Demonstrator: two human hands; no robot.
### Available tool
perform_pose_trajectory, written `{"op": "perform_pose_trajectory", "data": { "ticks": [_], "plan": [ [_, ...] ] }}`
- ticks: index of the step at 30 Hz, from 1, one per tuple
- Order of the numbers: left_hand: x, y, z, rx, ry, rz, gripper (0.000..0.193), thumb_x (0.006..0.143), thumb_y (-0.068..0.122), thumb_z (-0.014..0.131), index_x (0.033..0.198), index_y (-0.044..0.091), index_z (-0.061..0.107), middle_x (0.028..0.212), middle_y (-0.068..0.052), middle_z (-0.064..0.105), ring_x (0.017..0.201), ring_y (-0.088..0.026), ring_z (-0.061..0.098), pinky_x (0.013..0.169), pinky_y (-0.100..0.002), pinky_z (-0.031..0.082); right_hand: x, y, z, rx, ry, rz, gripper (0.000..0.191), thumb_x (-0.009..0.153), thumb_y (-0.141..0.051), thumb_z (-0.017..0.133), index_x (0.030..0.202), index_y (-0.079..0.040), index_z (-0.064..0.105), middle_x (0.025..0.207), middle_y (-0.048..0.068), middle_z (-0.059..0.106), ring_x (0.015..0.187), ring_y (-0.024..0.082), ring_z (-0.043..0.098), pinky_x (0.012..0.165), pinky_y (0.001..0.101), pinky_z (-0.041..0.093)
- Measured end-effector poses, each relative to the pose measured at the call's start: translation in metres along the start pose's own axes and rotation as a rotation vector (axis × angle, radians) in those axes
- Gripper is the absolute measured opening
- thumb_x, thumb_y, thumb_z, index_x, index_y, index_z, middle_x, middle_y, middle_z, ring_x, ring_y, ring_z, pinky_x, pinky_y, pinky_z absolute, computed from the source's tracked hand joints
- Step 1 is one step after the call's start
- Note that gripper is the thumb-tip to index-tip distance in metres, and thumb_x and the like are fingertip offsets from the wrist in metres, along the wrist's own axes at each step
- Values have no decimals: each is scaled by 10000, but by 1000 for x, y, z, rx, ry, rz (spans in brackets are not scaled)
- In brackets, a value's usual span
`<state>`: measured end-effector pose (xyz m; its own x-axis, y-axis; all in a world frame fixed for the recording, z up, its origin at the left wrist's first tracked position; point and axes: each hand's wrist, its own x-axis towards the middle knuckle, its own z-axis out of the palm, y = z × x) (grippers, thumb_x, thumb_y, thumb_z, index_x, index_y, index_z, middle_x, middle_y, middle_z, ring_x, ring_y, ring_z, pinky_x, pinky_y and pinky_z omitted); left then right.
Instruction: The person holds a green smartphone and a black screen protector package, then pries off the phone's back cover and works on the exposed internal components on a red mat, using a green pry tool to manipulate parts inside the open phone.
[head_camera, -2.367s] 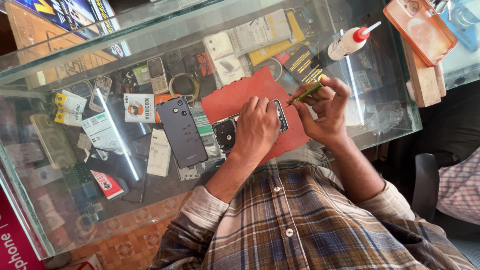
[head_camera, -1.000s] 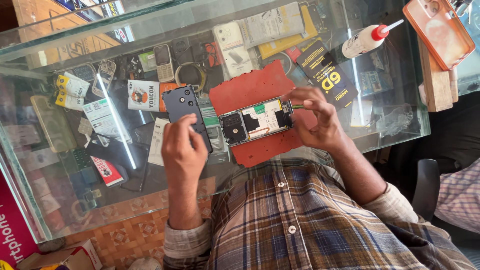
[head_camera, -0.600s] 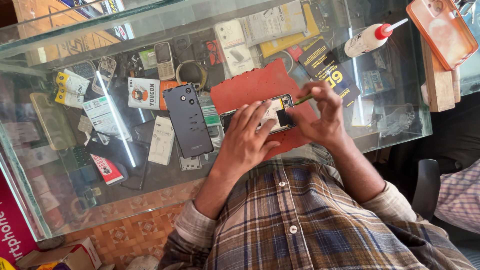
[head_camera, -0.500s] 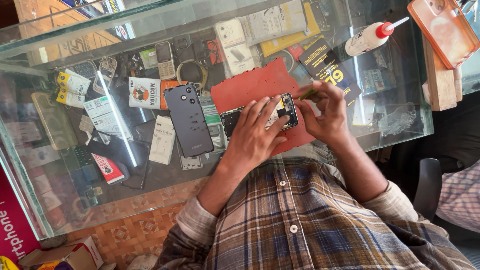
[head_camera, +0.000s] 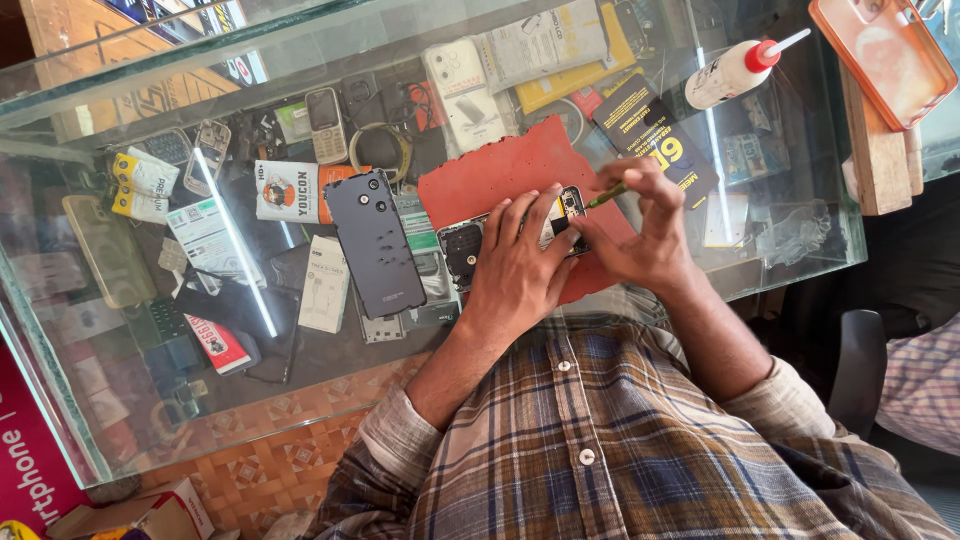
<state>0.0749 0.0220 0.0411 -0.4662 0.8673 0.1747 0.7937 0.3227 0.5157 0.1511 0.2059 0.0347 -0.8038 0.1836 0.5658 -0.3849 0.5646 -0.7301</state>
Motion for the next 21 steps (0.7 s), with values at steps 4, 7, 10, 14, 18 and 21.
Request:
{"op": "perform_pose_trajectory", "data": {
  "ticks": [4, 7, 10, 14, 18, 21],
  "plan": [
    [0, 0, 0, -14, 40, 20, 387, 934, 254, 730, 1302, 143, 687, 1552, -151, 426, 1433, -353, 394, 1222, -542, 288, 0, -2, 1, 122, -41, 39, 768, 921, 227, 556, 1472, -190, 222, 1145, 139, 602, 1086, 320, 641, 918, 402, 575],
    [1, 0, -1, -13, 31, 14, 375, 920, 254, 734, 1273, 137, 692, 1551, -150, 430, 1430, -354, 398, 1220, -543, 290, -3, -1, -1, 99, -83, -16, 793, 882, 202, 573, 1473, -184, 211, 1177, 183, 589, 1089, 325, 636, 959, 452, 549],
    [1, 1, -2, -15, 28, 11, 377, 906, 255, 738, 1262, 140, 696, 1545, -151, 436, 1429, -353, 401, 1219, -542, 289, -9, 4, 3, -18, 15, 79, 824, 873, 186, 709, 1462, -170, 255, 1144, 222, 582, 999, 290, 662, 878, 419, 580],
    [3, 2, -5, -36, 45, 15, 388, 896, 251, 747, 1266, 137, 712, 1519, -148, 456, 1405, -350, 416, 1195, -538, 304, -22, 11, -2, 154, -48, 157, 725, 981, 259, 545, 1475, -159, 219, 1164, 224, 619, 1044, 277, 712, 848, 362, 624],
    [10, 2, -8, -81, 77, 18, 308, 881, 247, 762, 1156, 113, 730, 1442, -149, 519, 1334, -347, 462, 1129, -517, 341, -34, 13, -5, 289, 12, 162, 650, 1030, 239, 443, 1476, -185, 233, 1214, 219, 627, 1109, 271, 710, 957, 386, 619],
    [19, 2, -6, -59, 123, 9, 199, 916, 205, 753, 1075, 90, 722, 1368, -123, 576, 1287, -316, 512, 1116, -481, 377, -42, 10, -7, 309, 93, 238, 625, 1036, 220, 466, 1480, -160, 245, 1203, 191, 632, 1066, 228, 710, 950, 360, 625]
  ]
}}
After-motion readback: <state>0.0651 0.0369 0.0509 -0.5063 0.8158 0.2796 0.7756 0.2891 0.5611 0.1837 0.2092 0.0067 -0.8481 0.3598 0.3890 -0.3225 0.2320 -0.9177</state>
